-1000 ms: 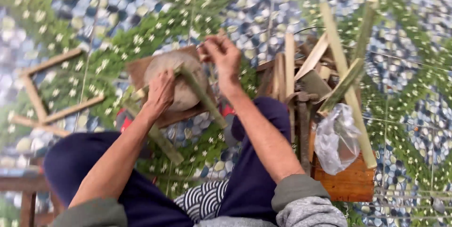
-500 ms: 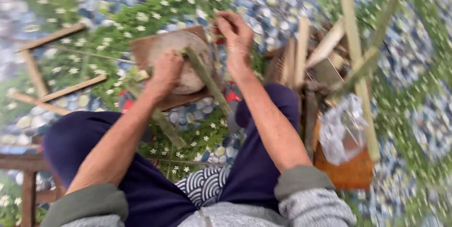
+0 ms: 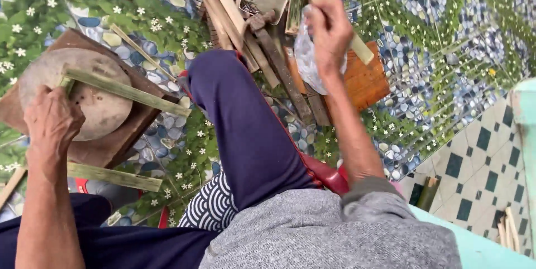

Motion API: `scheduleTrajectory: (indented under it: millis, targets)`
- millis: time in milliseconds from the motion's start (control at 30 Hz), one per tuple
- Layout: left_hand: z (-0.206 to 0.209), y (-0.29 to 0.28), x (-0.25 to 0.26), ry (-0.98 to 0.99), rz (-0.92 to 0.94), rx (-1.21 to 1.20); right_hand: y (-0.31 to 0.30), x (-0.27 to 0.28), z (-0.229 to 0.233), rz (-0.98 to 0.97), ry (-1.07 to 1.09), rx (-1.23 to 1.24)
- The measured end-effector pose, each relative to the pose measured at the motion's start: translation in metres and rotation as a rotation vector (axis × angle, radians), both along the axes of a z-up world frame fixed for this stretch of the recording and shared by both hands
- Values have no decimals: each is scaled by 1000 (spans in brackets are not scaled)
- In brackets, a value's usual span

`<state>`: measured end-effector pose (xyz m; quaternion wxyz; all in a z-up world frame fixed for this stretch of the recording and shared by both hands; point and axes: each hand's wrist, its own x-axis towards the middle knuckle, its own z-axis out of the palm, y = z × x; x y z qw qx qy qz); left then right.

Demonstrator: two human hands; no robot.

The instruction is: Using a hammer and a wooden block to split and shape bamboo strips on a tiled floor.

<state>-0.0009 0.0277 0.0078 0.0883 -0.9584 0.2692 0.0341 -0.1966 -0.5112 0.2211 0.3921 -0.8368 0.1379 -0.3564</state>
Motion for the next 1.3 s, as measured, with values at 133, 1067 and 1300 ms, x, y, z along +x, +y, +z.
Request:
scheduleTrajectory:
  millis: [133,1067,1300]
  targets:
    - [10,0,1,155,26,-93,-68,-73,-53,-91,239,-281]
    - [52,-9,0,462,112,-149,-61,164,-207,119,698,-825]
    - [53,-10,3,524,147,-170,-72,158,-203,95,531,-507]
